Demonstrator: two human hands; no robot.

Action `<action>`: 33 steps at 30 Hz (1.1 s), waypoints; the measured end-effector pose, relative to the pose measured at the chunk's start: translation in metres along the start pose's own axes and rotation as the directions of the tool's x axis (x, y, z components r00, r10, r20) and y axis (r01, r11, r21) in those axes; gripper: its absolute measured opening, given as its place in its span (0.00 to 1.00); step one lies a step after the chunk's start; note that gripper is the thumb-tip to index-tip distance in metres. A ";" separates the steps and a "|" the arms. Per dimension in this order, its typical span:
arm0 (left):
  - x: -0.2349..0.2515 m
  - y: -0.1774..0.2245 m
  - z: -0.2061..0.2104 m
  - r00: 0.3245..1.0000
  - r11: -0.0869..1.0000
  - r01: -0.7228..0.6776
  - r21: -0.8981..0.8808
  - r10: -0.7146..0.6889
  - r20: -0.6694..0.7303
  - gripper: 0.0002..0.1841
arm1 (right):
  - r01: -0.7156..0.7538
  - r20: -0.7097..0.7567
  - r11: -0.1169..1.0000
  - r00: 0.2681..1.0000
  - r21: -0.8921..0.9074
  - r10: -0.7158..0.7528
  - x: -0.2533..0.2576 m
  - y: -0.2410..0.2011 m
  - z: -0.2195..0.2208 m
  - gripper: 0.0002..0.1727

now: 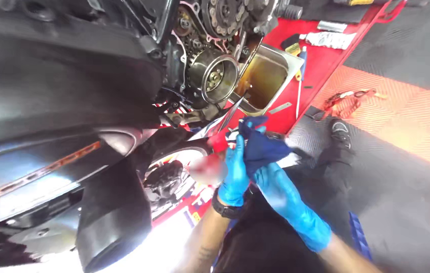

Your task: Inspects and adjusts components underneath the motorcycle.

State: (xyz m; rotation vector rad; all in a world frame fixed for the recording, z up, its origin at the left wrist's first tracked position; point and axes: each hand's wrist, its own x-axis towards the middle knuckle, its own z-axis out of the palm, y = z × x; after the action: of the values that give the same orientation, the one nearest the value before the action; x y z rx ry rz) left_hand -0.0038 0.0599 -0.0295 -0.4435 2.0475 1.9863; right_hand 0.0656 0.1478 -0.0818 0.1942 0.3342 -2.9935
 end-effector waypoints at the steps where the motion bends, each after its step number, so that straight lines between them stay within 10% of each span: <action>1: -0.001 0.008 -0.010 0.999 0.999 -0.030 0.034 0.031 -0.029 0.22 | -0.051 0.009 0.996 0.999 -0.072 0.052 -0.003 -0.001 0.000 0.29; 5: -0.013 0.028 -0.050 0.958 0.979 -0.068 0.191 0.118 -0.263 0.12 | -0.187 -0.151 0.927 0.978 -0.325 0.144 0.033 -0.014 0.021 0.06; 10: 0.009 0.052 -0.092 0.886 1.000 -0.002 0.026 0.013 -0.463 0.18 | 0.003 -0.182 0.932 0.981 -0.362 -0.074 0.111 0.002 0.059 0.08; 15: 0.026 0.052 -0.089 0.805 0.881 -0.250 0.402 0.420 -0.419 0.14 | 0.215 0.147 0.308 0.962 -0.927 -0.228 0.179 0.062 0.084 0.19; 22: 0.074 0.075 -0.076 0.799 0.580 -0.065 0.812 0.517 -0.305 0.27 | 0.233 0.204 0.586 0.972 -0.776 -0.117 0.196 0.061 0.079 0.18; 29: 0.070 0.064 -0.094 0.815 0.284 -0.031 0.958 0.562 -0.140 0.12 | 0.279 0.280 0.499 0.957 -0.820 -0.075 0.189 0.056 0.085 0.23; 33: 0.066 0.066 -0.090 0.840 0.313 -0.060 0.948 0.529 -0.122 0.14 | 0.230 0.244 0.583 0.968 -0.779 -0.055 0.177 0.062 0.089 0.22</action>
State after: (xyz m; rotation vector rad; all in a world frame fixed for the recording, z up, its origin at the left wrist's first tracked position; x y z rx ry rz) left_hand -0.0870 -0.0315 0.0090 -0.2022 3.2916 0.4526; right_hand -0.1106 0.0489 -0.0334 -0.2359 1.6870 -2.6058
